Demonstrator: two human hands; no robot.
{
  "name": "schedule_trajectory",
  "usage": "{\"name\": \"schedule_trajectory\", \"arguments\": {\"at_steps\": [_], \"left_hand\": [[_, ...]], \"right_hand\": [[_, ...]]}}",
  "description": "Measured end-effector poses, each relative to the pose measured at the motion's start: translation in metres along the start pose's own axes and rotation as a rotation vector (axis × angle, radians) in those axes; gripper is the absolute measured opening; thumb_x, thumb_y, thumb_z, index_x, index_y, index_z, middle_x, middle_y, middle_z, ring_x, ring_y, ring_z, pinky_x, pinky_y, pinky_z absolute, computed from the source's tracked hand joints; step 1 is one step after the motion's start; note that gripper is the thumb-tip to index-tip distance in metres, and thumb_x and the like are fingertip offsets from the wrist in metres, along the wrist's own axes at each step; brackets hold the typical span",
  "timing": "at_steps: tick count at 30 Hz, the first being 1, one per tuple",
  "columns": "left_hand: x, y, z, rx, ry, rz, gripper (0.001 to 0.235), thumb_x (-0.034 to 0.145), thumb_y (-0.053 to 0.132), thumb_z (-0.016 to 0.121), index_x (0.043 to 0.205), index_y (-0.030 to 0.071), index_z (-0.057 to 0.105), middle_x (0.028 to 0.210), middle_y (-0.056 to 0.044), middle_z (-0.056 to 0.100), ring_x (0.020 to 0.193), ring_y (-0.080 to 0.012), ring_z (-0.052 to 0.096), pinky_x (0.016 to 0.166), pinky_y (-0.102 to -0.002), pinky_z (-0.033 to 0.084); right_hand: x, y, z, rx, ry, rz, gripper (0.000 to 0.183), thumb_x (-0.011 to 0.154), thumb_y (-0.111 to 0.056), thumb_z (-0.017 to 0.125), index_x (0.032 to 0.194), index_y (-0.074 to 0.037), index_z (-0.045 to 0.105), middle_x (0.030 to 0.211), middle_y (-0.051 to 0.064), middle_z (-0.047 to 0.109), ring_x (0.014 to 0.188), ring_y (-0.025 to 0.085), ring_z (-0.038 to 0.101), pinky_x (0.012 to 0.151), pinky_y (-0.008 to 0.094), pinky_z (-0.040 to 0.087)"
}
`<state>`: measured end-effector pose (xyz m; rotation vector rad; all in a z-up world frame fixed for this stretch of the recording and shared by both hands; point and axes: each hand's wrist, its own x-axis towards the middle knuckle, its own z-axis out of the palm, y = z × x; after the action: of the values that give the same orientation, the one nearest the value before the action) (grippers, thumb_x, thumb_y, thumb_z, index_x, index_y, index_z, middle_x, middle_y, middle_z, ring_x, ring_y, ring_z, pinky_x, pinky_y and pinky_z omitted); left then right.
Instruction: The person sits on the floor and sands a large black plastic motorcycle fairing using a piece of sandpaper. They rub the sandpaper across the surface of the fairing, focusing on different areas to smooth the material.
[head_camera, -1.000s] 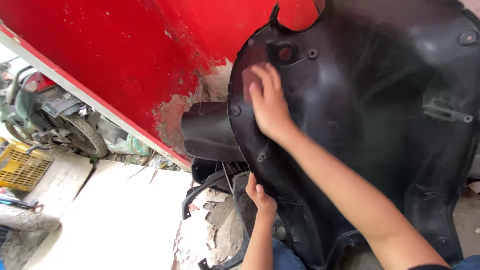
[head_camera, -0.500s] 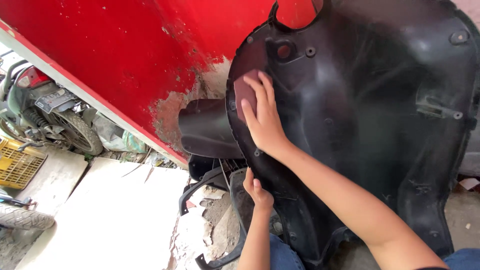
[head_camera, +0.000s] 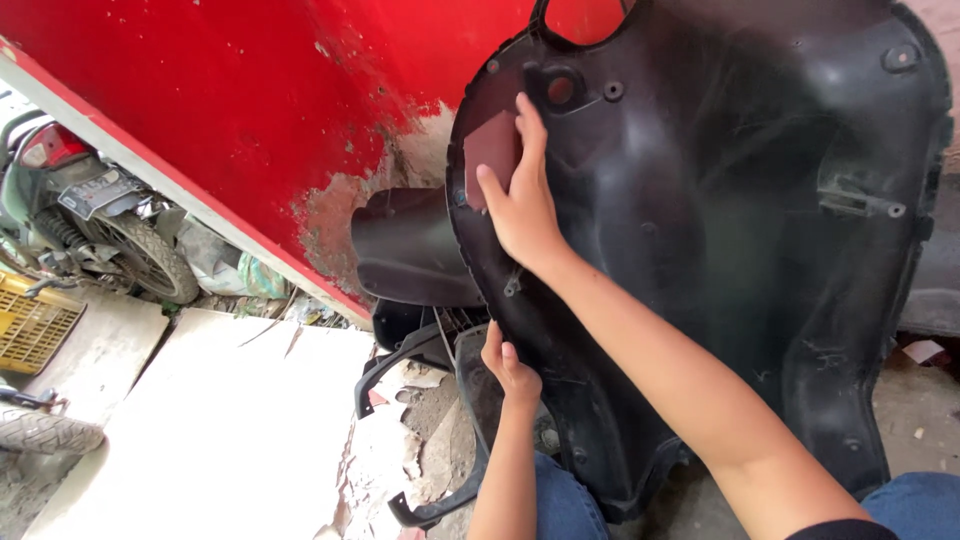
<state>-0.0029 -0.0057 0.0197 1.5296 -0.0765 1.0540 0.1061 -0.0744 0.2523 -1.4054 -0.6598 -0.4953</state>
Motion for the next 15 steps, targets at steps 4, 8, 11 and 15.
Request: {"name": "schedule_trajectory", "arguments": {"at_steps": [4,8,11,15], "left_hand": [[0.010,0.029,0.006,-0.038,-0.037,0.046,0.076,0.104,0.057,0.041,0.135,-0.011,0.058,0.120,-0.019,0.073,0.110,-0.0247,0.068,0.098,-0.033,0.050],[0.008,0.023,0.005,-0.013,-0.012,0.014,0.078,0.103,0.058,0.040,0.135,-0.011,0.058,0.117,-0.019,0.073,0.105,-0.0243,0.069,0.093,-0.032,0.052],[0.008,0.028,0.005,0.018,-0.019,0.005,0.080,0.103,0.060,0.040,0.135,-0.011,0.058,0.116,-0.019,0.074,0.104,-0.0241,0.070,0.092,-0.032,0.053],[0.008,0.039,0.005,0.018,-0.038,0.029,0.079,0.105,0.060,0.038,0.133,-0.011,0.059,0.117,-0.019,0.073,0.106,-0.0244,0.070,0.094,-0.032,0.052]], "right_hand": [[-0.017,-0.006,-0.001,0.036,0.006,0.033,0.083,0.102,-0.004,0.061,0.166,-0.007,0.008,0.167,0.024,0.025,0.160,0.035,0.028,0.131,0.042,0.024],[-0.033,-0.004,-0.003,0.033,-0.018,-0.017,0.082,0.104,-0.004,0.063,0.165,-0.007,0.008,0.170,0.023,0.022,0.161,0.034,0.025,0.132,0.042,0.021],[-0.015,0.001,-0.001,0.006,-0.005,-0.020,0.081,0.104,-0.006,0.064,0.165,-0.007,0.010,0.170,0.021,0.023,0.161,0.033,0.026,0.132,0.041,0.022],[-0.011,0.007,0.003,0.065,0.020,0.000,0.078,0.104,-0.010,0.062,0.165,-0.006,0.013,0.170,0.021,0.024,0.162,0.032,0.026,0.132,0.041,0.023]]}}
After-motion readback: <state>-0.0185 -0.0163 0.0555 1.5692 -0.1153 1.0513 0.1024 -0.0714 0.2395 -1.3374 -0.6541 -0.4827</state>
